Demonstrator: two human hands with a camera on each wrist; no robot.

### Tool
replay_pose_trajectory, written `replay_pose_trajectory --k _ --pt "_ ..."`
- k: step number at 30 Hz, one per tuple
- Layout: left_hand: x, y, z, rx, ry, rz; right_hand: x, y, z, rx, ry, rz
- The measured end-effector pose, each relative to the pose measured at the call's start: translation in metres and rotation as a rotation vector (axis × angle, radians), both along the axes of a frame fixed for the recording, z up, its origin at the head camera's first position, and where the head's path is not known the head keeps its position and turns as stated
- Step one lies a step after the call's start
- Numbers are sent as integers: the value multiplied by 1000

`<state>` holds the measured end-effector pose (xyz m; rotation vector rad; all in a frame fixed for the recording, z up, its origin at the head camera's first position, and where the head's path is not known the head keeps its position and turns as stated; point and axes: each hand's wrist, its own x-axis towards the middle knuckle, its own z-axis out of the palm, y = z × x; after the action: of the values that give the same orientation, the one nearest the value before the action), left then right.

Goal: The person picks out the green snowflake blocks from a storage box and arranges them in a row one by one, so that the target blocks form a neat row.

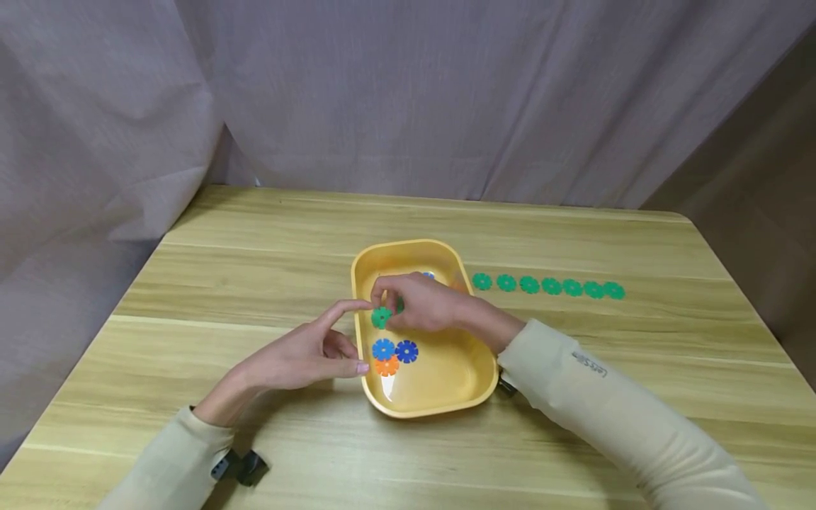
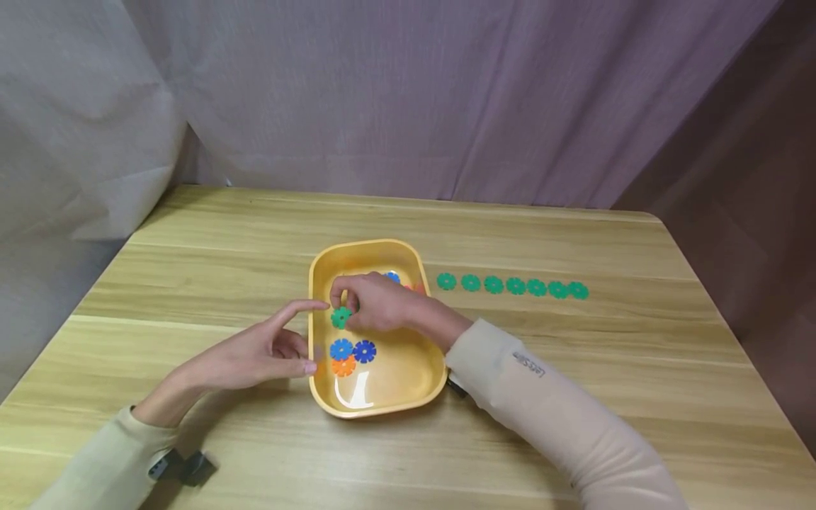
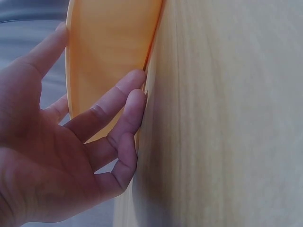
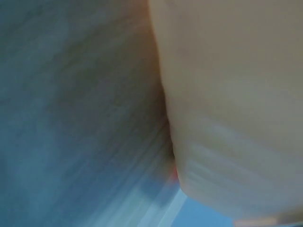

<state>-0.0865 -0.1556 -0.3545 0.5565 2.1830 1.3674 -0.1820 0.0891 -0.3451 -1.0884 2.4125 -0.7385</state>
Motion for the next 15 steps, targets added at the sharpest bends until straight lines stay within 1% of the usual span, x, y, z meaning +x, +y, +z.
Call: replay_pose_trajectory --k 3,6,10,15 --pt "1 0 0 4 4 -3 2 0 1 -2 -6 2" --pt "1 0 1 -2 -7 4 4 0 3 -29 -37 -22" --pt "1 0 1 -12 -18 8 6 1 7 -88 -100 -93" --pt "1 0 1 -14 -9 5 8 5 14 -157 -156 -173"
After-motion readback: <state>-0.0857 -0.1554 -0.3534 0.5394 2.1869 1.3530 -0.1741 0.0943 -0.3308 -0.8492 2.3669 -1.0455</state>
